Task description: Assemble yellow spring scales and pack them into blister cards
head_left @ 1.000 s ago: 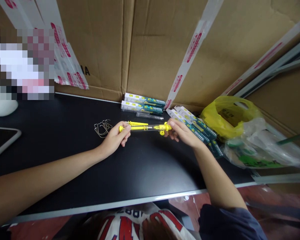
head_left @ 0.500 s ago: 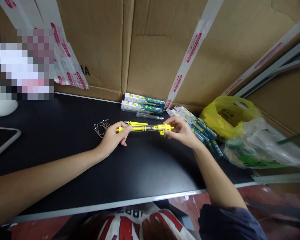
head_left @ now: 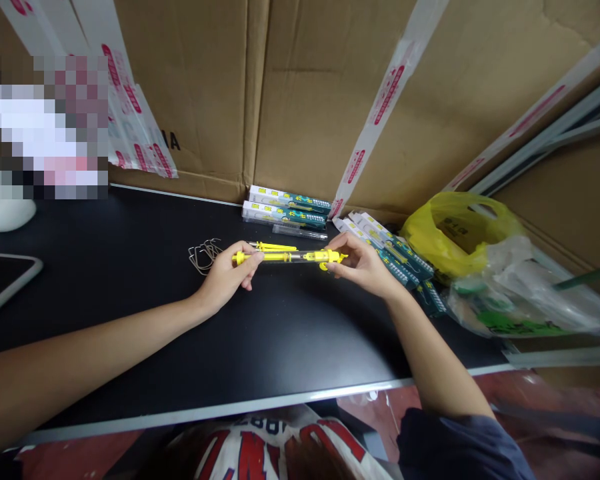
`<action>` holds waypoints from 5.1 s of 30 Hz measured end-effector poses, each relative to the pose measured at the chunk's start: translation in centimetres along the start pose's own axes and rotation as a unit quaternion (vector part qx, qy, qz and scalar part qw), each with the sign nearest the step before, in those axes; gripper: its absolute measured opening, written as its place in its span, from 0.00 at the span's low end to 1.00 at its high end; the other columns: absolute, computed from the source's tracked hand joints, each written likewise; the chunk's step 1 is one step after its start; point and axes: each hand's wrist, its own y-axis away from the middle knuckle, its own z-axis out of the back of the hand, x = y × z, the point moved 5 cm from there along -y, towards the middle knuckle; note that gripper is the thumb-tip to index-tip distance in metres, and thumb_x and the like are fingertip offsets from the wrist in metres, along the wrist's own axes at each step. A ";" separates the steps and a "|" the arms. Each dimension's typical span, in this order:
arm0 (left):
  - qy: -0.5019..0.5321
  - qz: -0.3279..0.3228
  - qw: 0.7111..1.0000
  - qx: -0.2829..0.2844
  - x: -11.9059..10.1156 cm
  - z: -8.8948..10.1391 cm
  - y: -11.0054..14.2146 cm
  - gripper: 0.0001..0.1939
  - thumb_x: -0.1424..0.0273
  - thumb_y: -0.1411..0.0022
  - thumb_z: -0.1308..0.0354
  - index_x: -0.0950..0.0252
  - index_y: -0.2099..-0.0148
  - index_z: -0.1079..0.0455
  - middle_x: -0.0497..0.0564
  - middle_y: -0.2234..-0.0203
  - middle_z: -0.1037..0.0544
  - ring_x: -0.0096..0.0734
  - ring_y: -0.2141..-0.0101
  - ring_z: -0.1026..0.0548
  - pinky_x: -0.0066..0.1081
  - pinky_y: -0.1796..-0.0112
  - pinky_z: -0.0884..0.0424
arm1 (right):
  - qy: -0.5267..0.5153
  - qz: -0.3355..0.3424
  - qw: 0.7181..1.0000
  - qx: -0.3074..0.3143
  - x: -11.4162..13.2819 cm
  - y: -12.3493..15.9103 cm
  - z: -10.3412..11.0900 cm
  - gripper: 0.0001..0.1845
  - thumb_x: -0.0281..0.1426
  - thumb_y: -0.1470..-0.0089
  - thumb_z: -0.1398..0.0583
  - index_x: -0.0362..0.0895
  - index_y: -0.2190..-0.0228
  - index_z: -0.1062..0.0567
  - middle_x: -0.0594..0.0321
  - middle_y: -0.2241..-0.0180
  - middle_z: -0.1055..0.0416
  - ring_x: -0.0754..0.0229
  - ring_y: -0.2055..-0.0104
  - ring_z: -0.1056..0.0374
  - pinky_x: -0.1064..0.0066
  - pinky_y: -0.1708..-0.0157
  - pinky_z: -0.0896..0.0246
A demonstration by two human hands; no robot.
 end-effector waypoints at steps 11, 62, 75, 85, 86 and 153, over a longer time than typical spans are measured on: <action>-0.024 0.000 0.999 0.036 0.1 -0.3 0.1 0.14 0.60 0.39 0.44 0.64 0.68 0.40 0.40 0.81 0.36 0.17 0.84 0.38 0.22 0.80 0.32 | 0.037 0.019 0.999 0.002 -0.1 0.1 -0.1 0.14 0.37 0.47 0.36 0.45 0.65 0.34 0.60 0.62 0.33 0.64 0.72 0.34 0.70 0.74 0.33; -0.026 0.005 0.999 0.039 0.1 -0.3 0.0 0.15 0.59 0.39 0.44 0.64 0.69 0.40 0.40 0.81 0.36 0.17 0.84 0.39 0.23 0.80 0.33 | 0.041 0.014 0.999 0.003 0.0 0.2 -0.1 0.15 0.35 0.48 0.36 0.45 0.62 0.34 0.63 0.67 0.30 0.63 0.70 0.34 0.71 0.71 0.37; -0.028 0.003 0.999 0.044 0.2 -0.3 0.0 0.14 0.60 0.38 0.45 0.64 0.69 0.40 0.40 0.81 0.36 0.17 0.84 0.38 0.23 0.80 0.32 | 0.106 0.055 0.993 -0.008 0.8 0.0 0.1 0.12 0.35 0.48 0.36 0.44 0.65 0.32 0.60 0.64 0.32 0.62 0.67 0.35 0.71 0.70 0.37; -0.029 0.002 0.999 0.045 0.2 -0.4 -0.1 0.14 0.59 0.38 0.45 0.64 0.69 0.40 0.40 0.81 0.37 0.17 0.84 0.39 0.23 0.80 0.32 | 0.020 0.005 1.000 0.014 -0.1 0.3 -0.3 0.15 0.36 0.48 0.36 0.46 0.62 0.35 0.64 0.69 0.30 0.65 0.73 0.35 0.73 0.74 0.39; -0.029 0.002 0.999 0.045 0.2 -0.3 -0.1 0.14 0.59 0.38 0.45 0.64 0.69 0.40 0.40 0.81 0.37 0.17 0.84 0.39 0.23 0.80 0.32 | 0.024 0.002 1.000 0.013 -0.1 0.3 -0.2 0.15 0.37 0.47 0.36 0.46 0.62 0.35 0.65 0.71 0.31 0.65 0.75 0.36 0.73 0.75 0.41; -0.003 -0.038 0.999 -0.011 -0.2 0.1 0.0 0.15 0.61 0.38 0.45 0.65 0.54 0.38 0.50 0.66 0.25 0.21 0.77 0.29 0.23 0.78 0.32 | 0.175 0.089 0.978 -0.071 0.8 -0.2 0.4 0.11 0.38 0.48 0.37 0.46 0.65 0.31 0.58 0.62 0.29 0.56 0.63 0.32 0.67 0.70 0.34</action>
